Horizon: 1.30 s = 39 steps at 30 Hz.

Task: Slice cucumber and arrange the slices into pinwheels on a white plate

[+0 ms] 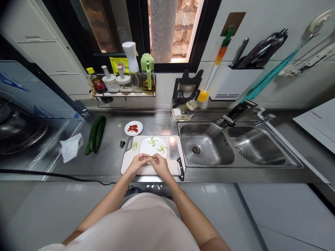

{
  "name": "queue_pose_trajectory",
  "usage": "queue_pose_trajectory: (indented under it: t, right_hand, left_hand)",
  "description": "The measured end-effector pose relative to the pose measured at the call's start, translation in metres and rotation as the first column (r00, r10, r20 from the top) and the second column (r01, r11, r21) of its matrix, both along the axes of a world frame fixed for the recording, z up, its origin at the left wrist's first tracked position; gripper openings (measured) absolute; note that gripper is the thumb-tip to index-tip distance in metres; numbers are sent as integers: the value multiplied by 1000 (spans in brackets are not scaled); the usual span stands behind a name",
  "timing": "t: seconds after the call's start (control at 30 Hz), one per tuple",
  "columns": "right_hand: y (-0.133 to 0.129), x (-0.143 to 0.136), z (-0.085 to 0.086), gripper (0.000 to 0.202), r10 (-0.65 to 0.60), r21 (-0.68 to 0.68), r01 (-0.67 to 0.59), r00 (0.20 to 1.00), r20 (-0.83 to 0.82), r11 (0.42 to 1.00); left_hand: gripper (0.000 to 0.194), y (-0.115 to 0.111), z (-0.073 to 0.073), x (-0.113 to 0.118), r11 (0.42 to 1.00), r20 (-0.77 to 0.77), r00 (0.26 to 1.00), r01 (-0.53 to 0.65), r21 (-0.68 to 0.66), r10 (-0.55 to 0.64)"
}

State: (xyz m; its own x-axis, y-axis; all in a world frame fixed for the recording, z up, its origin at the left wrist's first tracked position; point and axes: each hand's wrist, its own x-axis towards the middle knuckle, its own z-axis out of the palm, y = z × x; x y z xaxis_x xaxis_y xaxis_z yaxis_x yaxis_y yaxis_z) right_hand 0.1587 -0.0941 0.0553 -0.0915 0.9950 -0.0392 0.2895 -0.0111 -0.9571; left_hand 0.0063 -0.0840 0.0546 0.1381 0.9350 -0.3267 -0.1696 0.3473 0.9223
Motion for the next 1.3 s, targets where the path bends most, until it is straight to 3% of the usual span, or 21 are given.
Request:
queue_pose_trajectory:
  t: [0.23, 0.53, 0.6, 0.7, 0.87, 1.03, 1.3]
  right_hand:
    - [2, 1, 9, 18, -6, 25, 5, 1000, 18, 1000]
    - [16, -1, 12, 17, 17, 22, -16, 999, -48, 1000]
    - [20, 0, 14, 19, 5, 32, -3, 999, -50, 999]
    - [25, 2, 19, 19, -1, 76, 4, 999, -33, 997]
    - [28, 7, 30, 17, 59, 178, -62, 998, 22, 982]
    - [28, 12, 41, 15, 132, 294, -176, 978, 163, 940]
    - [26, 15, 44, 16, 160, 377, -262, 947, 280, 889]
  left_hand:
    - [40, 0, 6, -1, 999, -25, 999, 27, 43, -26]
    - [43, 2, 16, -2, 993, -56, 996, -62, 98, 68]
    - [42, 2, 19, -4, 995, -111, 990, -76, 65, 83]
    - [48, 2, 24, -6, 994, -124, 992, -18, -104, 5]
    - [54, 5, 32, -5, 924, 139, 989, 95, -370, -45]
    - [45, 13, 41, -5, 914, 259, 964, 159, -372, -62]
    - [42, 18, 47, -5, 950, 197, 980, 84, -301, -24]
